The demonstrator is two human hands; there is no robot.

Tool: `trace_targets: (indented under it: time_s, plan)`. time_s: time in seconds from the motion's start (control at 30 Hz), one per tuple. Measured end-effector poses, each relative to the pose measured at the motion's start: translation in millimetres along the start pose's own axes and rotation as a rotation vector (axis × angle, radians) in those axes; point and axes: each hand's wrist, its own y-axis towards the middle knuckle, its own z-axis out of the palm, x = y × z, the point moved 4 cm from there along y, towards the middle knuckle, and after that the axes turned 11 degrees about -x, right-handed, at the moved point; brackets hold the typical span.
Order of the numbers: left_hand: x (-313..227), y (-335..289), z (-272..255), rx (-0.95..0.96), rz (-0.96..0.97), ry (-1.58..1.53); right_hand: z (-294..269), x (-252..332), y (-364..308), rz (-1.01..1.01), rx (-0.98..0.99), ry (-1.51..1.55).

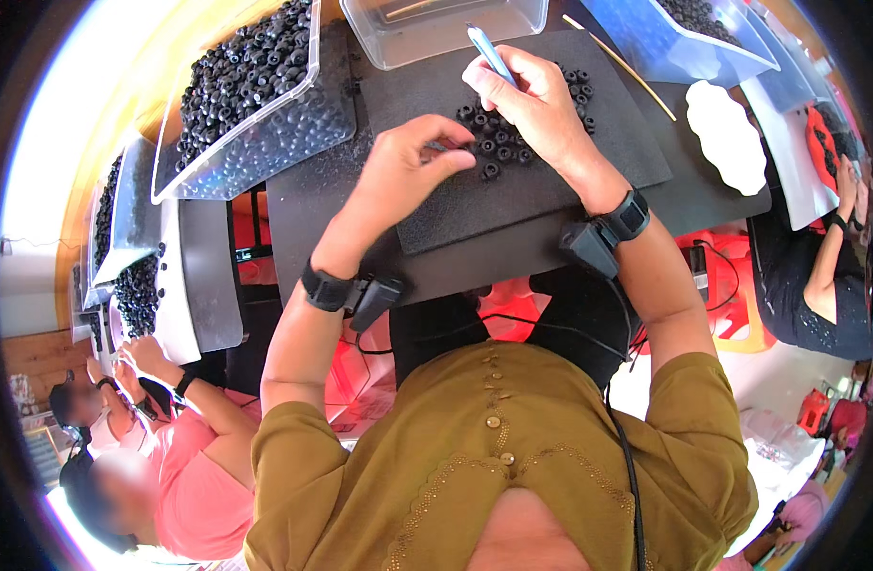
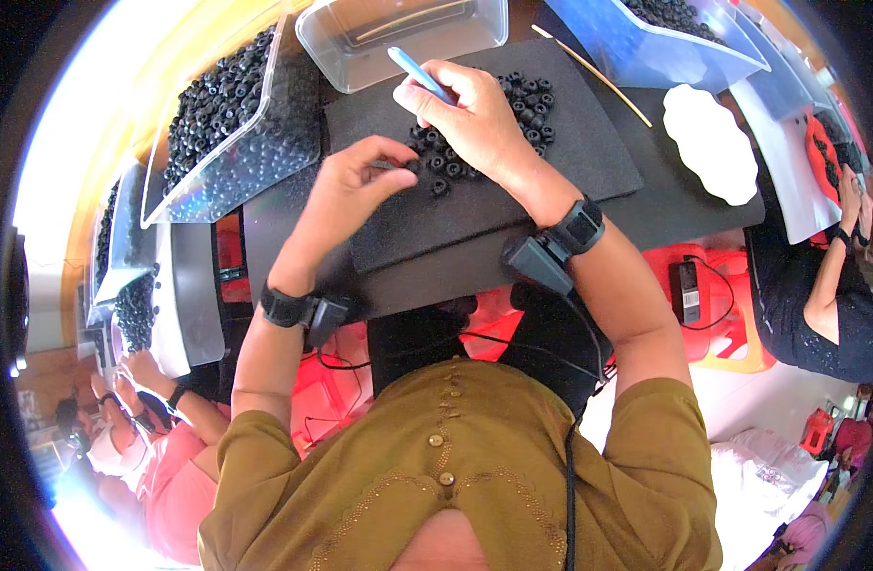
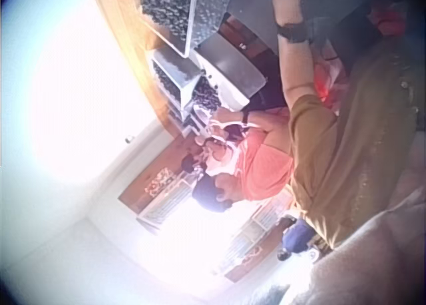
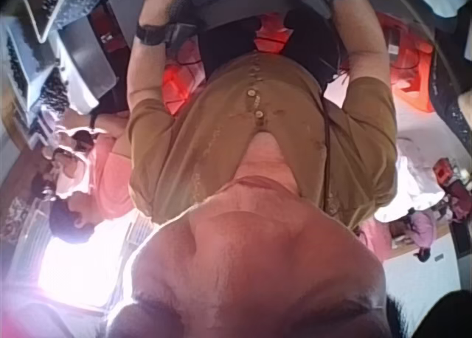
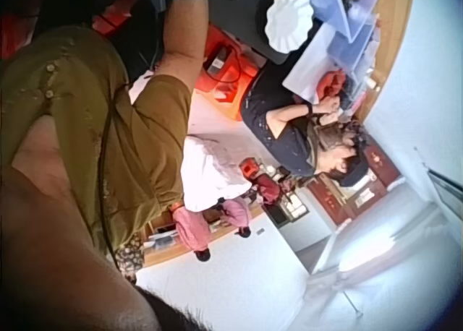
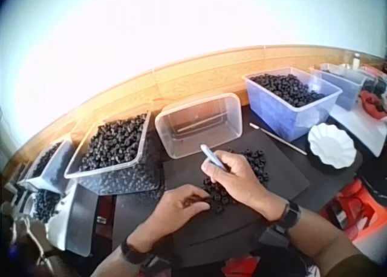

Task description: Manually assembling small black plastic components by inserting a small blue tool or part.

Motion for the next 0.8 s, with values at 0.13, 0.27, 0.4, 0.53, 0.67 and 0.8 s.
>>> trace_targets:
  time_s: [0.13,0.27,0.4,0.53,0.67,0.8]
  plan:
    - [6,-4,-16,-0.125,-0.415,-0.884,1,8,-2,0.025,0.039,0.025]
    - [12,-6,-21,-0.082,-0.414,-1.119,10,6,-7,-0.012,0.146,0.003]
    - [22,-11,-19,-0.137,-0.436,-1.177,16,8,-10,-0.001,0.203,0.013]
    - [28,-12,-20,-0.162,-0.433,-1.318,14,7,-9,0.038,0.179,0.045]
    - [32,-14,-22,-0.171,-0.458,-1.454,18,7,-9,-0.007,0.238,-0.033]
    - [33,-15,-22,-0.171,-0.43,-1.441,21,6,-12,-0.07,0.27,-0.07]
